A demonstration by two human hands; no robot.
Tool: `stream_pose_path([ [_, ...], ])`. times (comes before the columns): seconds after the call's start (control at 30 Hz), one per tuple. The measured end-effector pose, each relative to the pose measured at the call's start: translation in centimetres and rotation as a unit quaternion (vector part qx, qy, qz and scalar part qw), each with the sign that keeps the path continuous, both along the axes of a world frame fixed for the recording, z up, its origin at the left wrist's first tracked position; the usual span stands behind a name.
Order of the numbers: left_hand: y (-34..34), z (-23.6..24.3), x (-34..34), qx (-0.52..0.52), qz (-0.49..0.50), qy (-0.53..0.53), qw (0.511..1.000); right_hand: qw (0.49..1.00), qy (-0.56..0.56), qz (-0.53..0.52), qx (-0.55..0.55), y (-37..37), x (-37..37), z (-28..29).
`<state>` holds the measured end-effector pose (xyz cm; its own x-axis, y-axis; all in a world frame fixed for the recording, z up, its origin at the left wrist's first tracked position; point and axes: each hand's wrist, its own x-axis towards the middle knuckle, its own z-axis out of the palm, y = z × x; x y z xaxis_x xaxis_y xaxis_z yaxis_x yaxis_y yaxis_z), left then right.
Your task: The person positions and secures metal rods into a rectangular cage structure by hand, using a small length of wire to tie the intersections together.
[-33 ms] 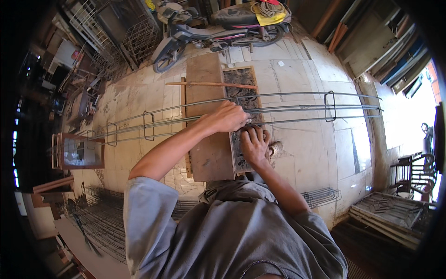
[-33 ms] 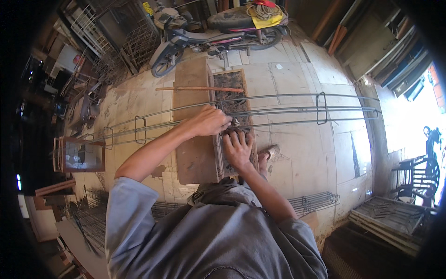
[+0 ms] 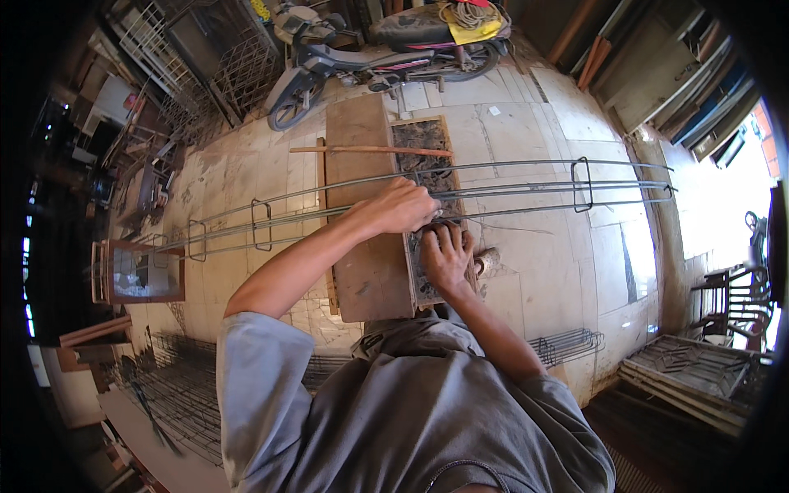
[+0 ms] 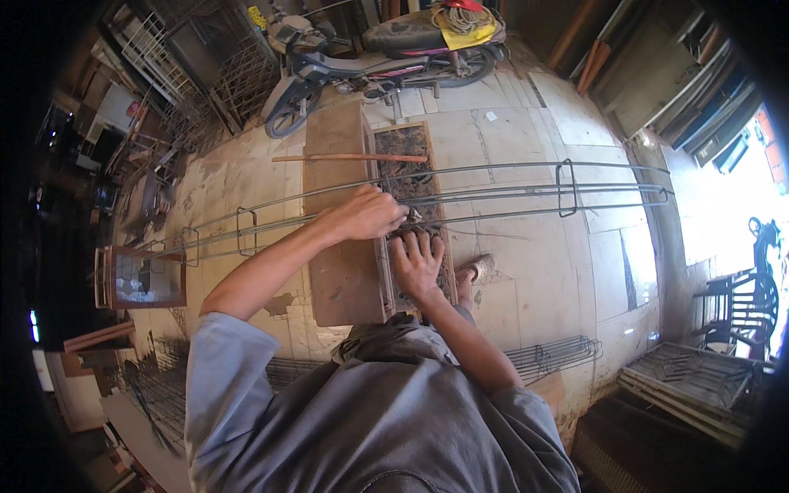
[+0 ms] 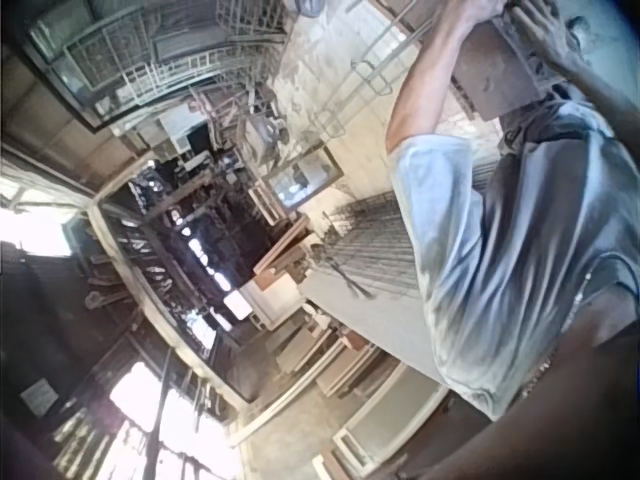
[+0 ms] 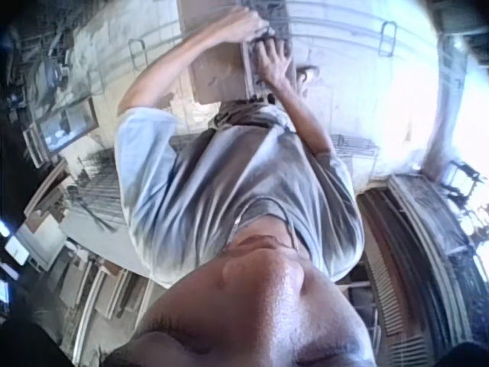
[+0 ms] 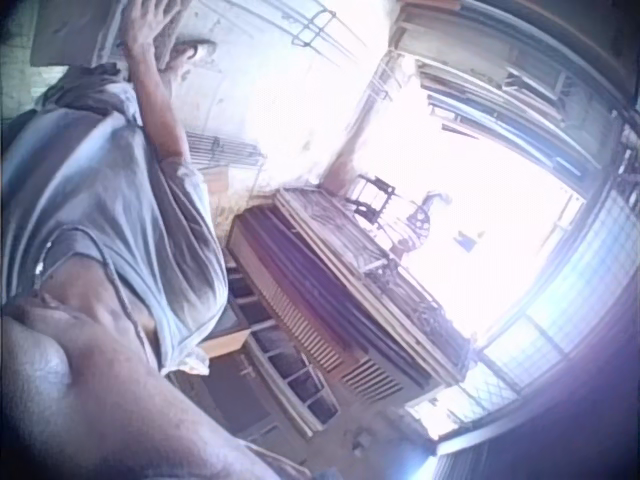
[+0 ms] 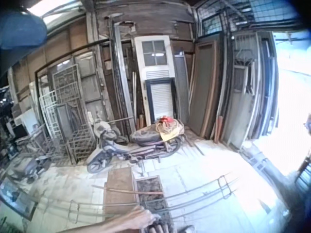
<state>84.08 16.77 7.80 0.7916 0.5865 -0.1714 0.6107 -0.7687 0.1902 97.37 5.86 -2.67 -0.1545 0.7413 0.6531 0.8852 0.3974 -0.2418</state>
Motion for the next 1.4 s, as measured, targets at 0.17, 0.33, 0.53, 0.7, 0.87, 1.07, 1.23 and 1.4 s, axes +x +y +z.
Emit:
stream_pose_path([
  [0.17, 0.1, 1.5, 1.3, 0.017, -0.107, 0.054, 0.993, 0.996, 0.069, -0.052, -0.03, -1.1, -2.1, 0.3],
  [0.33, 0.1, 1.6, 2.5, 0.091, -0.27, 0.102, 0.953, 0.985, 0.087, -0.031, -0.143, -1.6, -3.0, 0.1],
  [0.53, 1.0, 2.8, 4.2, 0.057, -0.371, 0.151, 0.915, 0.886, 0.401, 0.067, -0.221, -3.0, -5.0, 2.2],
  [0.7, -0.5, 1.9, 4.2, 0.07, -0.359, 0.082, 0.927, 0.683, 0.591, 0.28, -0.325, -1.2, -8.5, 4.0],
  [0.87, -0.1, 1.5, 3.5, 0.029, -0.273, 0.07, 0.959, 0.678, 0.446, 0.385, -0.44, -0.6, -7.5, 7.0],
  [1.07, 1.3, 1.3, -0.9, -0.101, -0.048, -0.121, 0.986, 0.658, 0.41, 0.441, -0.452, -3.4, 1.4, 7.8],
  [1.23, -2.5, 2.6, -4.1, -0.168, 0.182, -0.213, 0.945, 0.66, 0.45, 0.243, -0.55, -6.9, 7.8, 4.4],
  [1.4, -5.8, -1.1, -3.7, -0.049, 0.154, -0.258, 0.952, 0.689, 0.43, 0.146, -0.565, -6.8, 8.9, 3.2],
])
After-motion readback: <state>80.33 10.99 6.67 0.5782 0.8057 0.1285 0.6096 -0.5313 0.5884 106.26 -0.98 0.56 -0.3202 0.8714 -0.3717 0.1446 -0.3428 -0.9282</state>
